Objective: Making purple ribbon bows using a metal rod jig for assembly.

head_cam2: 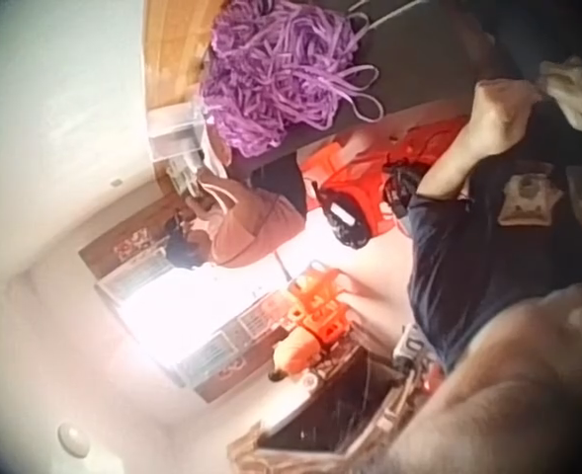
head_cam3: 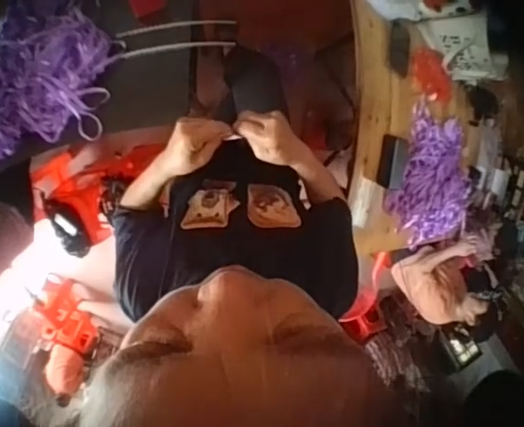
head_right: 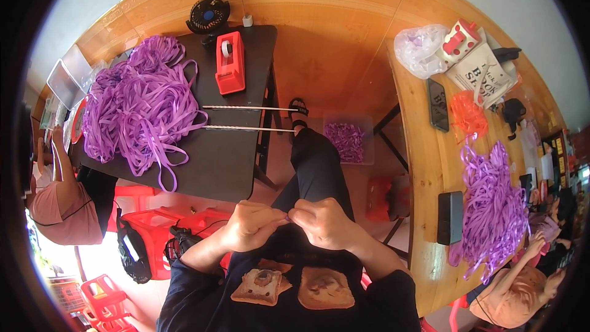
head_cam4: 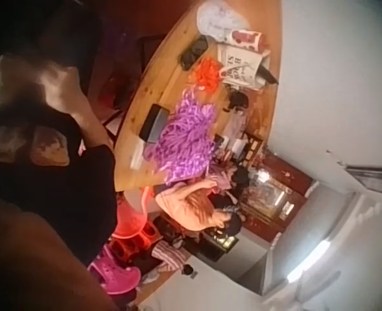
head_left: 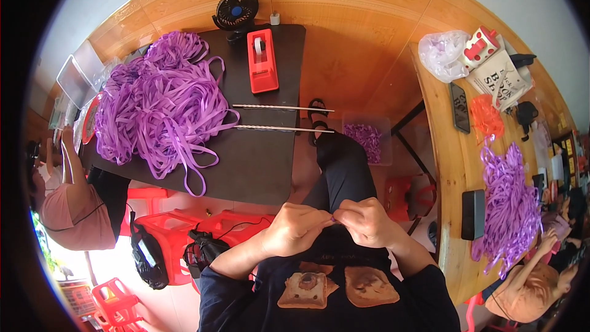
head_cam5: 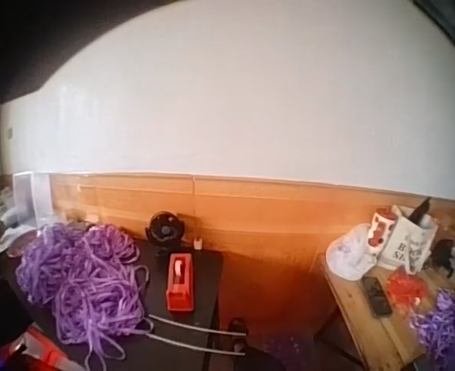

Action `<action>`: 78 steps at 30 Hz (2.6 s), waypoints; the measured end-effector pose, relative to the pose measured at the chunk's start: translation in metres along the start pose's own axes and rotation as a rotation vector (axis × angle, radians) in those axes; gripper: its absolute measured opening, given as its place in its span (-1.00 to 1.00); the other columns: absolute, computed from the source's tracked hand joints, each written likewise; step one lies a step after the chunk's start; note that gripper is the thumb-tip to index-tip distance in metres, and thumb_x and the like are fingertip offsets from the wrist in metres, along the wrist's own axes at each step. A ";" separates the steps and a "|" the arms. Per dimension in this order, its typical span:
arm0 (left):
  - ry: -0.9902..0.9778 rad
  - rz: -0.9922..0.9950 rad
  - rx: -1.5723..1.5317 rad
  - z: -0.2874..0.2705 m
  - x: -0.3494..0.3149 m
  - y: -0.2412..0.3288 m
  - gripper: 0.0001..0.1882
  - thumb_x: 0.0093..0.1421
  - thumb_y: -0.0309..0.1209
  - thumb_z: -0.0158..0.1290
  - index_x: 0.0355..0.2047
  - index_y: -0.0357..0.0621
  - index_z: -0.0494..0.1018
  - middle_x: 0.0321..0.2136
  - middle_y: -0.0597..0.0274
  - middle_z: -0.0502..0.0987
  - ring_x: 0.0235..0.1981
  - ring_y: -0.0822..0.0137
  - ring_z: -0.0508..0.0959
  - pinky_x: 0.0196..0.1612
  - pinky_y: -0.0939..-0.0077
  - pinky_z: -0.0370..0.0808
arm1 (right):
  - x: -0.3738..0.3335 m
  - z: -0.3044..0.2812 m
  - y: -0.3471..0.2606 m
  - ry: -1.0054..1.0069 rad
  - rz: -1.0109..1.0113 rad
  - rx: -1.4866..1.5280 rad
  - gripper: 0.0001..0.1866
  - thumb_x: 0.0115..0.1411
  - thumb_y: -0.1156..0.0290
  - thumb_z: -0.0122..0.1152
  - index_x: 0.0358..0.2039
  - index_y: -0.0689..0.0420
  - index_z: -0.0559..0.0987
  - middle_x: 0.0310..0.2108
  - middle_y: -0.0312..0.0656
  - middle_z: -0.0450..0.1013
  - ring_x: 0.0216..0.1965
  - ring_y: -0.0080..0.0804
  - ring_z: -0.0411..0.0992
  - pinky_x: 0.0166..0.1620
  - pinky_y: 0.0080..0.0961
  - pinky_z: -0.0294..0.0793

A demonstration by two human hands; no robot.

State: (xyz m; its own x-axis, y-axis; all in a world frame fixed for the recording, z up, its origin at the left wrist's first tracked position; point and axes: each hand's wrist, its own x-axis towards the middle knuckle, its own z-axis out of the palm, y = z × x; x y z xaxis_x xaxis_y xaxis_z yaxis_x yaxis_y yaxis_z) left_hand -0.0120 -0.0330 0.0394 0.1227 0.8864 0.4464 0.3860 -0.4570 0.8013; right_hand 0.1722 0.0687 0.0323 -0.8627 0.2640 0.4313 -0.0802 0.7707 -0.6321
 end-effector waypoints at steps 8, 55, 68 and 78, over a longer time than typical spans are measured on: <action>-0.031 -0.220 -0.228 -0.004 0.002 0.001 -0.92 0.12 -0.60 0.07 -0.35 -0.31 0.50 -0.60 0.11 0.50 -0.62 0.23 0.51 -0.53 0.49 0.41 | 0.001 0.001 -0.004 0.197 -0.005 0.157 -0.79 -0.09 0.69 0.22 -0.36 0.31 0.50 -0.54 -0.14 0.43 -0.62 -0.33 0.43 -0.61 -0.53 0.35; 0.008 -0.195 -0.290 0.009 -0.009 0.008 -0.96 0.10 -0.61 0.11 -0.40 -0.33 0.51 -0.64 0.11 0.49 -0.64 0.25 0.52 -0.56 0.49 0.42 | 0.000 -0.021 -0.020 0.018 -0.026 0.018 -0.74 -0.10 0.61 0.26 -0.32 0.24 0.50 -0.55 -0.20 0.36 -0.68 -0.33 0.38 -0.66 -0.46 0.29; -0.045 -0.846 -0.912 0.012 -0.015 -0.014 -0.85 0.24 -0.53 0.01 -0.23 -0.32 0.51 -0.73 0.40 0.38 -0.76 0.64 0.30 -0.70 0.76 0.18 | 0.017 -0.022 0.027 0.053 -0.062 -0.183 -0.79 -0.22 0.61 0.29 -0.46 0.17 0.58 -0.55 -0.29 0.42 -0.54 -0.39 0.42 -0.51 -0.48 0.31; 0.394 -0.454 -0.443 0.059 -0.004 -0.060 -0.95 0.13 -0.58 0.13 -0.39 -0.31 0.52 -0.36 0.30 0.50 -0.39 0.53 0.46 -0.32 0.69 0.36 | 0.043 -0.017 0.075 0.077 0.033 -0.702 -0.71 -0.07 0.41 0.31 -0.29 0.16 0.53 -0.29 -0.24 0.40 -0.35 -0.34 0.37 -0.31 -0.38 0.24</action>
State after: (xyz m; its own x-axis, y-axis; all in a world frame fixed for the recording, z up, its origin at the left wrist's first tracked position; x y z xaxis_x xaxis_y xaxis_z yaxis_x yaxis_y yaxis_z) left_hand 0.0182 -0.0052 -0.0337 -0.3301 0.9408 0.0765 -0.0940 -0.1134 0.9891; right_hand 0.1373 0.1479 0.0148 -0.8192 0.3140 0.4800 0.3089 0.9466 -0.0920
